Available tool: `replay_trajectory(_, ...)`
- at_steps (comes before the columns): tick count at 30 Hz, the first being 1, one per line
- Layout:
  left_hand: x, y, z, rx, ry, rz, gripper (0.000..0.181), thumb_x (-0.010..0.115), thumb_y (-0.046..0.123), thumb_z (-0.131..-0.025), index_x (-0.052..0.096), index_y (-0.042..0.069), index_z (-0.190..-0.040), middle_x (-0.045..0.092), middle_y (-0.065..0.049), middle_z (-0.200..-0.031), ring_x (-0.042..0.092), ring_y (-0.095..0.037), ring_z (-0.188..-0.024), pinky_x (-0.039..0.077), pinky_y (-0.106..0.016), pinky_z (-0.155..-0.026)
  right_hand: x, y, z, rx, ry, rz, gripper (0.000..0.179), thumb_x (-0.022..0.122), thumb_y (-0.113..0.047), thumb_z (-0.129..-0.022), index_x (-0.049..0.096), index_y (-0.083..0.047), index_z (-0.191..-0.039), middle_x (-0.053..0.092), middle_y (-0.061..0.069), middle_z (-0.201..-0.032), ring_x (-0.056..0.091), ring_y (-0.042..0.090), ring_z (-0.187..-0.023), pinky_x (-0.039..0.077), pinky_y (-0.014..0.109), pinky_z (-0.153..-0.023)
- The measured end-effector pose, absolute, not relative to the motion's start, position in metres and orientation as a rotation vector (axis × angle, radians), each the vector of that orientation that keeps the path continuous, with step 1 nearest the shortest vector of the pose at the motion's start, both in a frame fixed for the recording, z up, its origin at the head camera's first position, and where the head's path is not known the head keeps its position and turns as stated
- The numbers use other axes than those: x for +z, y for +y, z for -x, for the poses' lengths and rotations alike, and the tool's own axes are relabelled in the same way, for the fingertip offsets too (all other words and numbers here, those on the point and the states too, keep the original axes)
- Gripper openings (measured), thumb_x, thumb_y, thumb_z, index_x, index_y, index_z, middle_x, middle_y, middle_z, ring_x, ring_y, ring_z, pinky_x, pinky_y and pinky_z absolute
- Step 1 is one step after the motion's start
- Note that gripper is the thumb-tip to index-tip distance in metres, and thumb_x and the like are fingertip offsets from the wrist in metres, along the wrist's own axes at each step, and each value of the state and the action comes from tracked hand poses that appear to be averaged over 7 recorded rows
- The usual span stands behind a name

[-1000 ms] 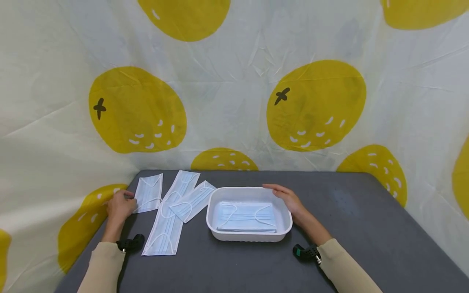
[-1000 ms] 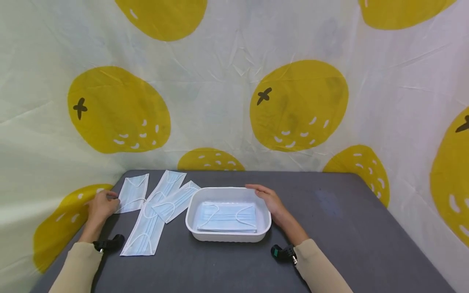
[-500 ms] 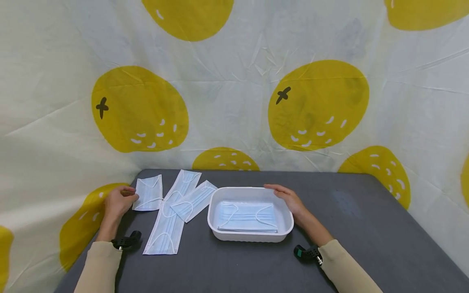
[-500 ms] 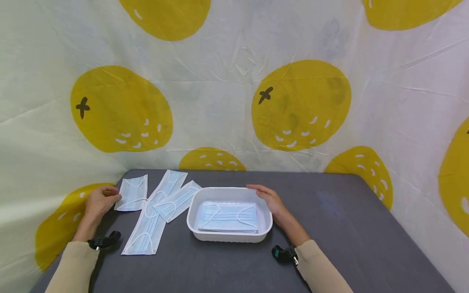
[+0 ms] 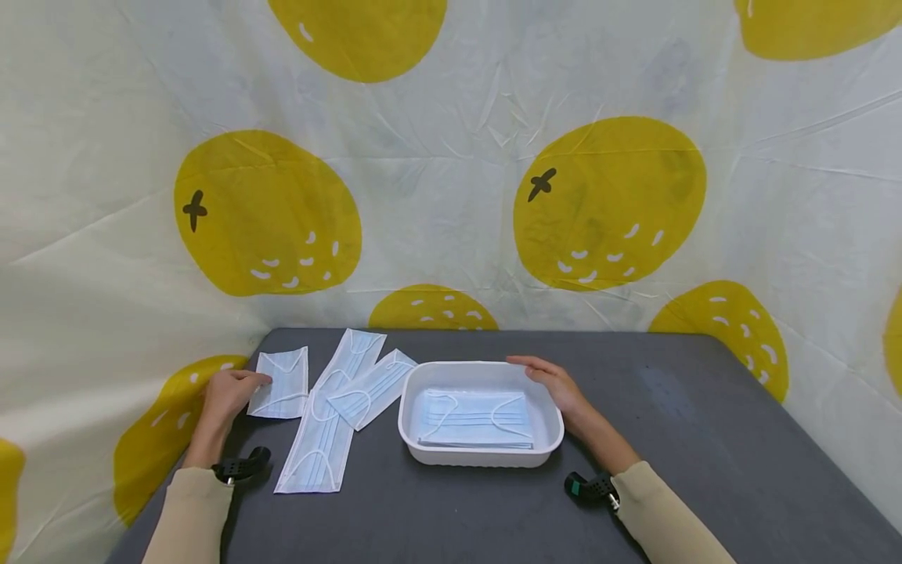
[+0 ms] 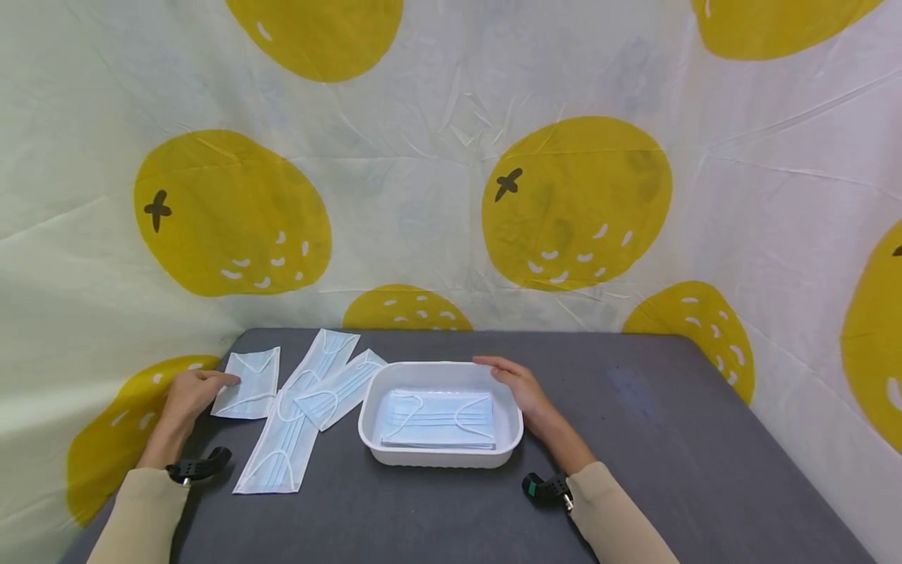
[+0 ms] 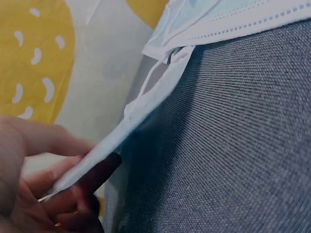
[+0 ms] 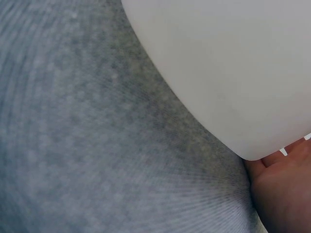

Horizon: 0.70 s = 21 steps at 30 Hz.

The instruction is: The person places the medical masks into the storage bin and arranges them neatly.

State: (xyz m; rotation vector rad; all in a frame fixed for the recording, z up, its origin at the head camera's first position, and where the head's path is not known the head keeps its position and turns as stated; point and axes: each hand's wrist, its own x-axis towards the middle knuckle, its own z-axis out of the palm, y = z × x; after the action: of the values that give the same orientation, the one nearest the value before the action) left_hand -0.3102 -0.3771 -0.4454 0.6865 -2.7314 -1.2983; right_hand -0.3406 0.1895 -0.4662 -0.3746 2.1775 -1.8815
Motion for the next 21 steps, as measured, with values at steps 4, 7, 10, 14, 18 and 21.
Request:
replay_trajectory(4,-0.448,-0.380,0.311,-1.256,-2.808,-0.577,0.036,0.070,0.020,-0.097,0.072,-0.010,-0.116,0.065,-0.032,-0.120,0.053,-0.043,-0.110,0.044,-0.058,-0.097,-0.466,0.189,0.340,-1.875,2.184,0.359,0.043,0.047,-0.017,-0.109,0.054,-0.002,-0.148,0.041,0.019,-0.163,0.043,0.039,-0.145,0.047,0.029,-0.105)
replay_trajectory(7,-0.447,-0.381,0.311,-1.279,-2.850,-0.541,0.036,0.071,0.016,-0.096,0.069,-0.009,-0.122,0.057,-0.035,-0.135,0.048,-0.047,-0.117,0.039,-0.064,-0.106,-0.466,0.189,0.341,-1.875,2.188,0.357,0.042,0.048,-0.017,-0.109,0.055,-0.002,-0.148,0.042,0.018,-0.162,0.047,0.036,-0.143,0.048,0.027,-0.103)
replay_trajectory(10,-0.444,-0.381,0.311,-1.318,-2.875,-0.524,0.037,0.070,0.013,-0.095,0.067,-0.007,-0.127,0.052,-0.036,-0.142,0.045,-0.049,-0.123,0.037,-0.066,-0.110,-0.467,0.189,0.342,-1.892,2.180,0.377,0.043,0.048,-0.017,-0.109,0.054,-0.001,-0.148,0.044,0.019,-0.161,0.055,0.027,-0.136,0.050,0.026,-0.100)
replay_trajectory(14,-0.440,-0.380,0.311,-1.377,-2.897,-0.523,0.042,0.065,0.011,-0.096,0.063,-0.006,-0.135,0.044,-0.036,-0.151,0.040,-0.050,-0.132,0.036,-0.067,-0.114,-0.468,0.189,0.343,-1.920,2.161,0.412,0.044,0.048,-0.017,-0.109,0.053,0.003,-0.147,0.047,0.018,-0.159,0.060,0.014,-0.128,0.051,0.025,-0.099)
replay_trajectory(18,-0.438,-0.378,0.312,-1.376,-2.919,-0.529,0.044,0.060,0.014,-0.098,0.061,-0.007,-0.137,0.044,-0.036,-0.151,0.042,-0.048,-0.129,0.039,-0.064,-0.112,-0.468,0.189,0.342,-1.933,2.147,0.413,0.043,0.048,-0.017,-0.109,0.053,0.003,-0.147,0.050,0.014,-0.157,0.060,0.018,-0.129,0.052,0.026,-0.099)
replay_trajectory(21,-0.437,-0.377,0.313,-1.359,-2.920,-0.530,0.043,0.062,0.018,-0.100,0.063,-0.008,-0.134,0.046,-0.036,-0.149,0.044,-0.048,-0.127,0.039,-0.063,-0.112,-0.468,0.189,0.342,-1.934,2.148,0.398,0.043,0.047,-0.016,-0.109,0.053,0.002,-0.147,0.051,0.013,-0.157,0.059,0.020,-0.130,0.052,0.026,-0.099)
